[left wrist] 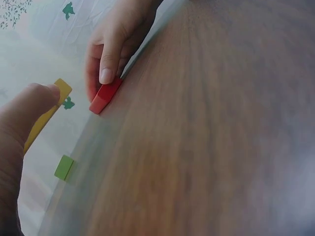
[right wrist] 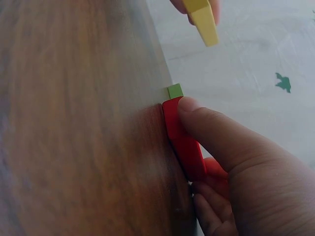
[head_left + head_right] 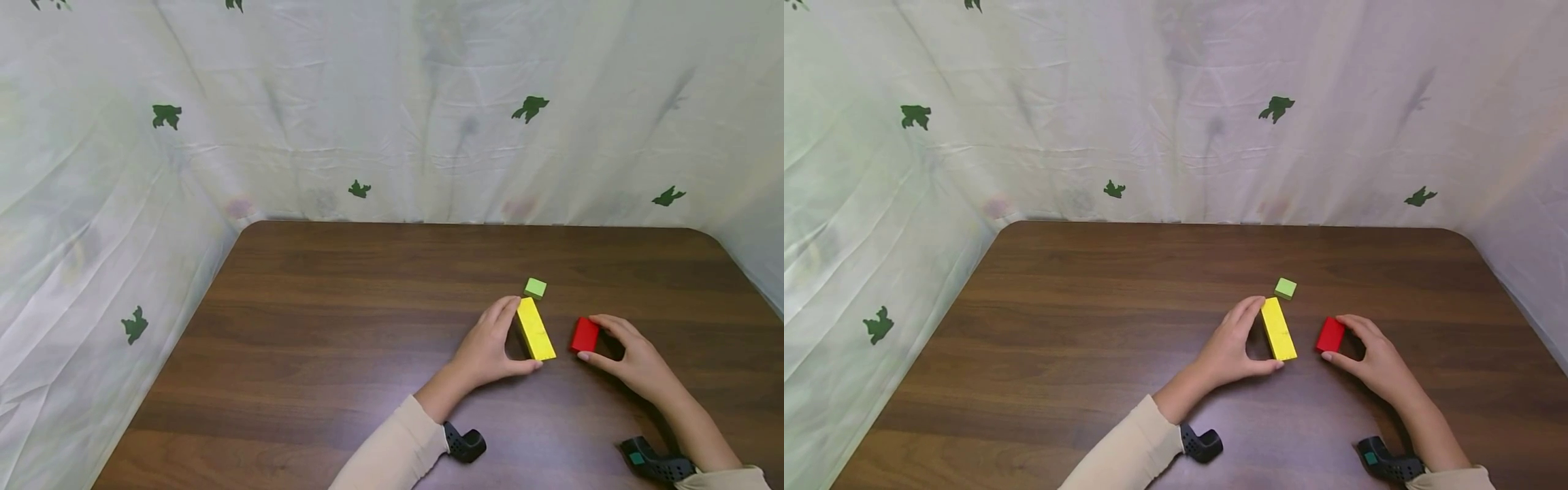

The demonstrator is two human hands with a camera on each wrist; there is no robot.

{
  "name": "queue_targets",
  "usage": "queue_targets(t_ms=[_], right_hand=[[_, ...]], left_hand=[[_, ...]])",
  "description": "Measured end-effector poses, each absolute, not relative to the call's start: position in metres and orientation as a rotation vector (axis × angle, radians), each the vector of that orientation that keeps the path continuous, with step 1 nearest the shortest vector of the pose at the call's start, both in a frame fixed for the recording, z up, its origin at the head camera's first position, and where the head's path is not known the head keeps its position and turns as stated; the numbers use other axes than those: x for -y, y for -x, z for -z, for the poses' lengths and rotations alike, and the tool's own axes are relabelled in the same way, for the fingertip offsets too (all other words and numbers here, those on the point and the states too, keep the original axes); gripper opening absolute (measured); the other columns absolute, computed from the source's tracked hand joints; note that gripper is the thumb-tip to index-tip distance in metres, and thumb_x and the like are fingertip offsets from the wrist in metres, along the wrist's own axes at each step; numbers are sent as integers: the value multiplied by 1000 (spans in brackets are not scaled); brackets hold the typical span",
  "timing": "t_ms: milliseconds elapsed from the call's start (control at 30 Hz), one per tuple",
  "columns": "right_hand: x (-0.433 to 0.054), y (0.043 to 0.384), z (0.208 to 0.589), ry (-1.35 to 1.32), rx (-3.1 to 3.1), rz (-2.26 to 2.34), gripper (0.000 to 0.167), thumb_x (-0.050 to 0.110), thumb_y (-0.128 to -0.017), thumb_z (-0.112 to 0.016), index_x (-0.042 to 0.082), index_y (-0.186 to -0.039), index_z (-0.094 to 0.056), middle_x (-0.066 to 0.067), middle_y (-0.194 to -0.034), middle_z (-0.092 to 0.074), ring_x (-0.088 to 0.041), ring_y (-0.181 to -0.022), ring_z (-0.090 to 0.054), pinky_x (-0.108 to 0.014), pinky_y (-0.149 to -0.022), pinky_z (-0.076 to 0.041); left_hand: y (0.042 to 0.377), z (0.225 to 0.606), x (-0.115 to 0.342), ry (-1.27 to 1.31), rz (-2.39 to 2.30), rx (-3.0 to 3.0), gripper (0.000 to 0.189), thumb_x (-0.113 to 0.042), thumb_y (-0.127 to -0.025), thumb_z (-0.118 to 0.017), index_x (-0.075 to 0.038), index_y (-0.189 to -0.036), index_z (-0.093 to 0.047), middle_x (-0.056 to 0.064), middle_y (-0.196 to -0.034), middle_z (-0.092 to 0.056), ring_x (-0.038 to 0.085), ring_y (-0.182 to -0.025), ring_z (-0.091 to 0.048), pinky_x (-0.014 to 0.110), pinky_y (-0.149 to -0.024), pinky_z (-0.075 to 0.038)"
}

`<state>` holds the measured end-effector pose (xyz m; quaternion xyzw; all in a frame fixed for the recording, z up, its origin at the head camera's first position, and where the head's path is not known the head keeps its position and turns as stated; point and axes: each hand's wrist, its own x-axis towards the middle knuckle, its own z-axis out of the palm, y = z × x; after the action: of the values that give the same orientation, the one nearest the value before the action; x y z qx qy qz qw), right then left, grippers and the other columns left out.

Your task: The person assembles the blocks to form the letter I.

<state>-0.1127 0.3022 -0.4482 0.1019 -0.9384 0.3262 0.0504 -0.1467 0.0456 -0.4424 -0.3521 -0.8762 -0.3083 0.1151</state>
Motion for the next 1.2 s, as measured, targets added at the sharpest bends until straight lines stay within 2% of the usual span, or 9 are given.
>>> queue_targets(t_ms=[367,1200], right_hand=[[-303,113,449,-326,2845,-986,66,28,-74,-74,-3,-124,-44,-23,-123,-39,-42,-109,-37,-61,-78,-34],[-304,112,451,-340,2824,-997,64,26,-73,-75,-1,-123,-46,-20,-122,-41,-40,-109,-39,-57,-78,-34]], left_hand=[[149,444,-30,1037,945,2487,95,-44,-63,-77,1,-134,-33,8,-133,-36,17,-123,-35,22,-100,-25],[156,447,2,1049,960,2556,93,-42,-65,-76,0,-136,-31,8,-135,-35,19,-124,-33,28,-99,-29]])
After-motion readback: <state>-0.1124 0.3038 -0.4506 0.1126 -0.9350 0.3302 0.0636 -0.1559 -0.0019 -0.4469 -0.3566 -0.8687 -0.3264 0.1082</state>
